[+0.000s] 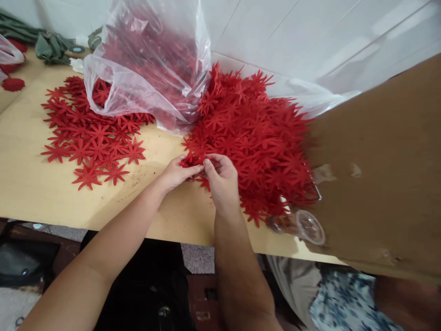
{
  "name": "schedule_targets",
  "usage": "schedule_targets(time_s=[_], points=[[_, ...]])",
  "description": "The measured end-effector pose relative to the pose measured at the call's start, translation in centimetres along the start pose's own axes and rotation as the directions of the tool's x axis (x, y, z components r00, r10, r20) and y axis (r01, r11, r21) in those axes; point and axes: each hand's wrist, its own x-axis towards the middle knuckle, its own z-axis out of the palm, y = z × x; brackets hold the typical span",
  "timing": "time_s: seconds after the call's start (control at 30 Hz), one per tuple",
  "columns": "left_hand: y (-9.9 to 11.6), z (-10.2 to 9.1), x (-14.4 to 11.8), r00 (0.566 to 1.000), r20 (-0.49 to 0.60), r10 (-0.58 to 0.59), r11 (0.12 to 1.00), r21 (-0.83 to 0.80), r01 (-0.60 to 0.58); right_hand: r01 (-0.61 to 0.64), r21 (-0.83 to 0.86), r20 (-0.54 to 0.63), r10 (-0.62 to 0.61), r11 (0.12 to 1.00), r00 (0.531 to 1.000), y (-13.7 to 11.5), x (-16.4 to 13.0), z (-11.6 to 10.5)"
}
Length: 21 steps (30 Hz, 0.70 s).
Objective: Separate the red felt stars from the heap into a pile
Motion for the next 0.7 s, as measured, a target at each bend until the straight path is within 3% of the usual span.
schedule_targets(time_s=[0.2, 0.3, 0.4, 0.53, 0.63, 0.7], points=[[0.1, -0.3, 0.3, 0.998, -0.067, -0.013, 0.996, -0.087, 0.007, -0.031, 0.030, 0.131, 0.026, 0.999, 0.991, -0.1, -0.4, -0.1], [0.3, -0.4, 0.3, 0.997, -0.047, -0.068, 0.987, -0.147, 0.060, 0.052, -0.064, 0.026, -0.051, 0.997, 0.998, 0.0, 0.1, -0.8], [0.4, -0.6, 0.3, 0.993, -0.040, -0.112, 0.973, -0.206, 0.101, 0.133, -0.245, -0.124, -0.167, 0.960, 0.978, -0.6, 1.9, -3.3], [0.7, -0.8, 0.3, 0.986, -0.026, -0.162, 0.936, -0.321, 0.146, 0.169, -0.577, -0.306, -0.404, 0.799, 0.862, -3.1, 5.3, -9.2], [1.0, -0.9, 0.3, 0.983, -0.028, -0.184, 0.909, -0.385, 0.159, 0.125, -0.779, -0.226, -0.461, 0.615, 0.858, -4.8, 6.2, -11.5], [1.1, -1.0, 0.3, 0.981, -0.015, -0.191, 0.897, -0.407, 0.169, 0.187, -0.815, -0.132, -0.490, 0.549, 0.862, -4.9, 5.4, -10.3]])
